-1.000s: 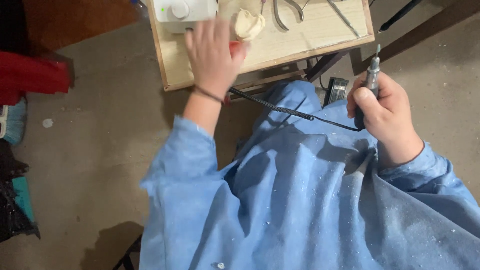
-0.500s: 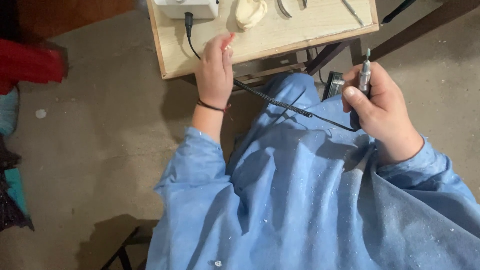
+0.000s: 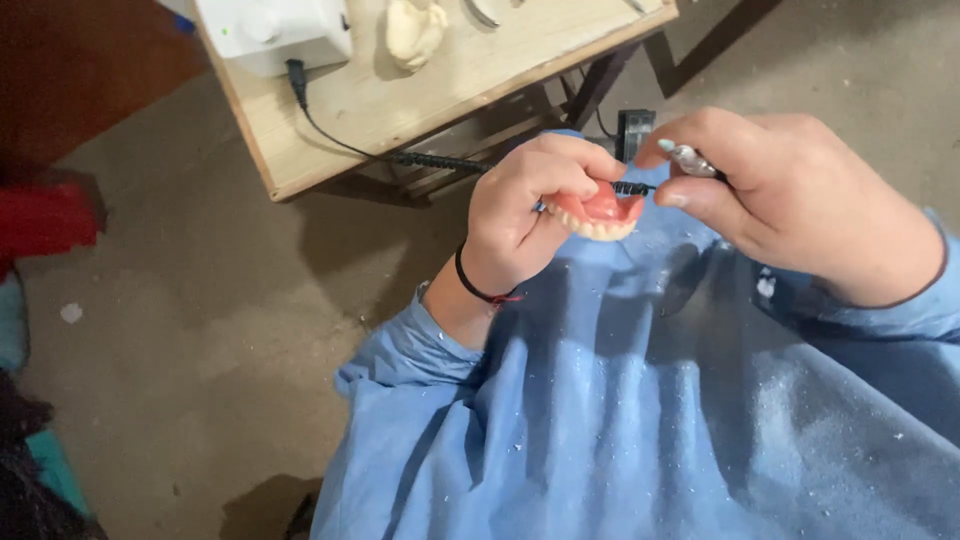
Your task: Polishing and trimming a dental prosthesis using a rotary handpiece at a laboratory bench.
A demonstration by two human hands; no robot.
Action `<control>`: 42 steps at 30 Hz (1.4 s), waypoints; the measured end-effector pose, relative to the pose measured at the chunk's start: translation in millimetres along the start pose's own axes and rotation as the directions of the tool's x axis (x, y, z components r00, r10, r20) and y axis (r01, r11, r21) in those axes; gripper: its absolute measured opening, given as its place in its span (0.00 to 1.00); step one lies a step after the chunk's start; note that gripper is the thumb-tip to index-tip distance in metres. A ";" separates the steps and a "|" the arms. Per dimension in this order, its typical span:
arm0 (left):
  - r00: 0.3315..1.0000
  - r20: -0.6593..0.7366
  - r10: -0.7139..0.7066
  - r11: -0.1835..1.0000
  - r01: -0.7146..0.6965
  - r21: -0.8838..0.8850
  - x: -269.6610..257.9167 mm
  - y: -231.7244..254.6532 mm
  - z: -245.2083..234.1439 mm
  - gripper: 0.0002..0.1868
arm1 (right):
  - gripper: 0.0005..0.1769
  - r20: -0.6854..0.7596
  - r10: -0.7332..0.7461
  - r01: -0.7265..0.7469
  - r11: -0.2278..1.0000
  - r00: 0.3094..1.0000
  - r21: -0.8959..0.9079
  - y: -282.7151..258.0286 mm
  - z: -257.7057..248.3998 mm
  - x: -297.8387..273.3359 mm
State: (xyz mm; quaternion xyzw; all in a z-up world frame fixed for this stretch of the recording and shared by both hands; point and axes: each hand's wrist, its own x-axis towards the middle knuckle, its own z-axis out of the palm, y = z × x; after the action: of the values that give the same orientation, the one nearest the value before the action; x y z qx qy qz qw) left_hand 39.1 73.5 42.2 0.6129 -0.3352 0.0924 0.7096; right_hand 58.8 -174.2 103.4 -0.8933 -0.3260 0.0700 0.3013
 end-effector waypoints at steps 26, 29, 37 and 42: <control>0.977 -0.182 0.110 0.991 -0.094 0.091 0.1 -13.3 31.3 0.06 | 0.41 0.190 -0.097 0.204 0.688 0.977 -0.697 -13.6 -45.1 1.7; 0.978 -0.134 0.157 0.977 -0.134 0.165 0.9 -14.7 25.7 0.07 | 0.40 0.221 -0.105 0.232 0.685 0.969 -0.691 -10.6 -43.4 3.2; 0.987 -0.071 0.142 0.958 -0.119 0.259 4.7 -7.0 21.6 0.12 | 0.39 0.258 -0.096 0.253 0.677 0.961 -0.691 -7.4 -41.1 3.7; 0.989 -0.051 0.139 0.957 -0.121 0.264 0.6 -12.3 23.7 0.07 | 0.39 0.274 -0.067 0.250 0.650 0.959 -0.718 -9.5 -38.7 1.5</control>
State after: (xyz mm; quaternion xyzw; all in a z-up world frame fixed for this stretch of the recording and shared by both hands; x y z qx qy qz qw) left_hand 37.6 48.4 33.2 0.6737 -0.3351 0.2033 0.6265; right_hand 67.3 -186.6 140.3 -0.8919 -0.4349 0.0033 -0.1242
